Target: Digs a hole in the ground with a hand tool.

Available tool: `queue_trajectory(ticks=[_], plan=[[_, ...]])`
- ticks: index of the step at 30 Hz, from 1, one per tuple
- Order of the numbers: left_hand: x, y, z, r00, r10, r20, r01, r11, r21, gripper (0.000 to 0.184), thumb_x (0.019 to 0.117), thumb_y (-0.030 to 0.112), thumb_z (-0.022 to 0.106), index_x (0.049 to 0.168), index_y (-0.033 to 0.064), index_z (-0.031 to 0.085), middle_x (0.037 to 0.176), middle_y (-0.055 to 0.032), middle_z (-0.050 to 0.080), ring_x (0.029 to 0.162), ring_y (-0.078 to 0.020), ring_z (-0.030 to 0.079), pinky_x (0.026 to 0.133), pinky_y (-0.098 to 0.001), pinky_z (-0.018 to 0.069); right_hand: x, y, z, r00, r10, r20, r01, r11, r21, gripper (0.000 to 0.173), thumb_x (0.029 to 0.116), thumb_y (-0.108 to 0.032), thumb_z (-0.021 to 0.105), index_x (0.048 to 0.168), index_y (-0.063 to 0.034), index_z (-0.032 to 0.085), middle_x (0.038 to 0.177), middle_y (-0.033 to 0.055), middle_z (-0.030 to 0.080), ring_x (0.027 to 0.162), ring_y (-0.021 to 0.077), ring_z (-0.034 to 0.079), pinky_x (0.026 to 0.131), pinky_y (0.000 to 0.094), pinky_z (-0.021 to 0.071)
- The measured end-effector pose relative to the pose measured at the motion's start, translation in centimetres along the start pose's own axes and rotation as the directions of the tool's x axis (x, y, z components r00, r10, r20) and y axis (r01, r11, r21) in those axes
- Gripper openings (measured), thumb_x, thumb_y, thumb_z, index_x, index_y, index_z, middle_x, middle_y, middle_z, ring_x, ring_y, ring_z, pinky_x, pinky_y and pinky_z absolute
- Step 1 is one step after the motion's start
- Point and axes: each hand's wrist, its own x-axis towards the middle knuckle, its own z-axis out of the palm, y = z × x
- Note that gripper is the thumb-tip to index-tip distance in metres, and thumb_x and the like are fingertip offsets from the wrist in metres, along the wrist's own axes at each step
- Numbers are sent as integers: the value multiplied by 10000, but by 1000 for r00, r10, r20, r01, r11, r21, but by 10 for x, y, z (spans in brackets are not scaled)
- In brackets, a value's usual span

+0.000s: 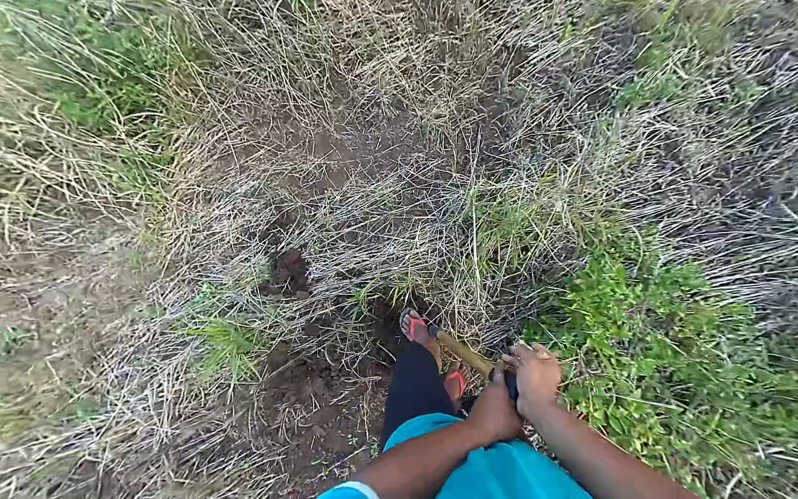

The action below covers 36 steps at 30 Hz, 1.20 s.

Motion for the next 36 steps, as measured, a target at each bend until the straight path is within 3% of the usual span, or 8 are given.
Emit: queue_trajectory(ticks=[4, 10, 19, 22, 25, 29, 33, 36], plan=[[26, -31, -2, 992, 126, 9, -125, 992, -15, 1140, 727, 197, 858, 1611, 29, 158, 1224, -239, 670, 1083, -361, 697, 929, -569, 573, 13, 15, 17, 1000, 20, -16, -22, 997, -78, 490, 1029, -220, 621, 1426, 16, 457, 1043, 186, 720, 828, 279, 745, 772, 458, 634], [28, -48, 33, 980, 194, -50, -200, 964, -177, 1138, 774, 173, 841, 1623, 38, 96, 1302, -205, 648, 1150, -299, 683, 995, -517, 565, 13, 28, 0, 999, 35, -30, -36, 998, -56, 495, 1023, -166, 630, 1446, 3, 438, 1022, 178, 728, 811, 261, 748, 772, 433, 636], [56, -37, 134, 966, 252, 64, -226, 937, -268, 1269, 768, 154, 875, 1617, 55, -63, 1304, -243, 624, 1131, -321, 692, 975, -522, 580, 60, 74, -95, 998, -2, -62, -5, 993, -115, 451, 1009, -130, 628, 1408, 11, 471, 957, 174, 742, 750, 271, 753, 725, 449, 648], [69, -28, 154, 960, 235, 151, -203, 959, -199, 1174, 847, 231, 826, 1611, -4, -33, 1296, -273, 626, 1150, -356, 680, 1000, -545, 557, 84, 84, -120, 998, -8, -59, 0, 991, -135, 409, 1023, -129, 595, 1381, 36, 488, 953, 184, 744, 736, 268, 752, 715, 438, 648], [57, -24, 141, 966, 196, 168, -170, 972, -160, 1134, 867, 220, 801, 1612, -11, -22, 1338, -283, 599, 1203, -366, 651, 1035, -547, 532, 75, 79, -112, 997, 17, -73, -27, 990, -141, 426, 1011, -134, 610, 1385, 28, 487, 965, 180, 734, 743, 262, 745, 728, 442, 641], [27, -44, 81, 987, 158, 7, -155, 975, -159, 1159, 783, 177, 834, 1639, 69, 60, 1270, -232, 655, 1113, -327, 693, 965, -540, 571, 29, 59, -50, 999, 10, -43, -13, 998, -55, 431, 985, -104, 645, 1369, 22, 495, 971, 175, 729, 763, 262, 738, 735, 446, 634], [23, -61, 28, 979, 200, -35, -203, 954, -220, 1176, 775, 144, 858, 1645, 79, 69, 1442, -195, 561, 1234, -251, 640, 1050, -476, 545, 15, 44, 2, 1000, 20, -12, -20, 999, -34, 459, 976, -127, 663, 1378, 13, 492, 998, 171, 730, 813, 270, 738, 771, 463, 626], [30, -58, 22, 977, 213, -27, -214, 960, -182, 1148, 784, 163, 842, 1642, 86, 83, 1365, -174, 623, 1178, -240, 669, 1017, -475, 558, 22, 39, 8, 999, 19, -38, -21, 998, -59, 459, 950, -139, 689, 1354, 2, 523, 985, 167, 730, 808, 278, 742, 766, 474, 630]])
